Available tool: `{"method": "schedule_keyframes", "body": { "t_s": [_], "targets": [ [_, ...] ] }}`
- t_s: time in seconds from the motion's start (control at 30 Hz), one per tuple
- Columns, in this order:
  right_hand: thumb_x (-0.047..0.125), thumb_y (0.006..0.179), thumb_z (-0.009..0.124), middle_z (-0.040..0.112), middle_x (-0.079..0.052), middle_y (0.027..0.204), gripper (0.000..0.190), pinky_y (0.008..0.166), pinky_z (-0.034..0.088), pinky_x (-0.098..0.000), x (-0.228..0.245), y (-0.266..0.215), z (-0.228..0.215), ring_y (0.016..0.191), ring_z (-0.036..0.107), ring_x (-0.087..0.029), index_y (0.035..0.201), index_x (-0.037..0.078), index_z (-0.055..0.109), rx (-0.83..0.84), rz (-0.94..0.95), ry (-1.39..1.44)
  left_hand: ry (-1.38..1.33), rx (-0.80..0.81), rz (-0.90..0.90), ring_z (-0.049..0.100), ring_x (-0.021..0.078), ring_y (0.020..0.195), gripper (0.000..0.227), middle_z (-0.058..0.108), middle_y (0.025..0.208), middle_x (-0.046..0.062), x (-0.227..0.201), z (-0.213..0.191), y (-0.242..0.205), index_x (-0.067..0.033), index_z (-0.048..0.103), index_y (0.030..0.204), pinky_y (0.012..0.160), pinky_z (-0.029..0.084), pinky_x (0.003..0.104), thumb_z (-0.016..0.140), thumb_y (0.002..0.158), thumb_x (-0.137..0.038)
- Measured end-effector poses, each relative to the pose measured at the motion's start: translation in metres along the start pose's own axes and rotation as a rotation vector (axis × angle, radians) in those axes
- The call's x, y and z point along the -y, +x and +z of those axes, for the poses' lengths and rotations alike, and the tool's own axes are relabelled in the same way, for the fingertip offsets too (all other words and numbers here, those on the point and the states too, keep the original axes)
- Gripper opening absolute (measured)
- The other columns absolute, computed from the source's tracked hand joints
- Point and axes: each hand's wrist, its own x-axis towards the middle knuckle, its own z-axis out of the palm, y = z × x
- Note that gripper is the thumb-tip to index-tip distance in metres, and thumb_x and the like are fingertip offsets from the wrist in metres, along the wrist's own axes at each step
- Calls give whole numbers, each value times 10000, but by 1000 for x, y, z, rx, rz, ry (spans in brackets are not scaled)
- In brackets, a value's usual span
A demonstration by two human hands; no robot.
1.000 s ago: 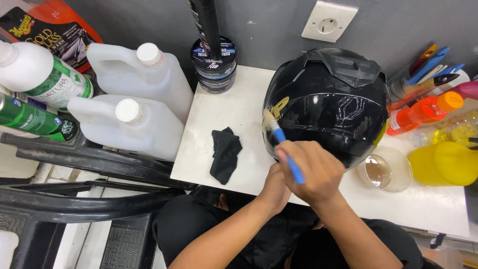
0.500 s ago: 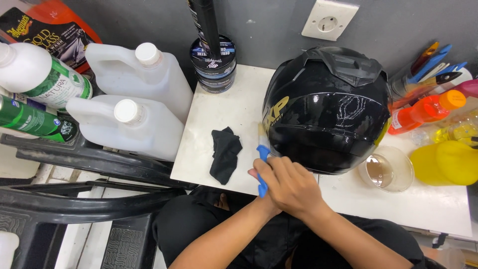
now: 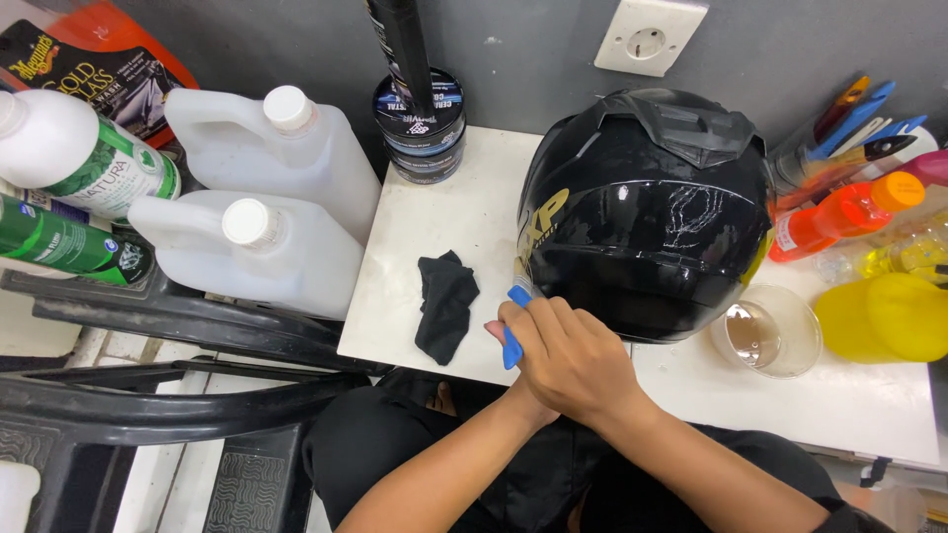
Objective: The person applies a clear liquid to a black motorcycle helmet using a paintbrush, repeatedly dipping the brush into a small container and brushing the helmet surface in smooth strokes.
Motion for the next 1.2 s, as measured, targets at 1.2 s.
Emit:
{"method": "schedule_keyframes", "body": {
  "t_s": [1.2],
  "targets": [
    [62,887,484,478,-29,717,200,516,431,-205,16,4,3,557,485,-145,1036,77,617,138,-28,-62,-57,27,-139,364,98,610,378,349,632,-49,13,-1,2,-140,378,611,593,358,195,350,905,96]
  ]
}}
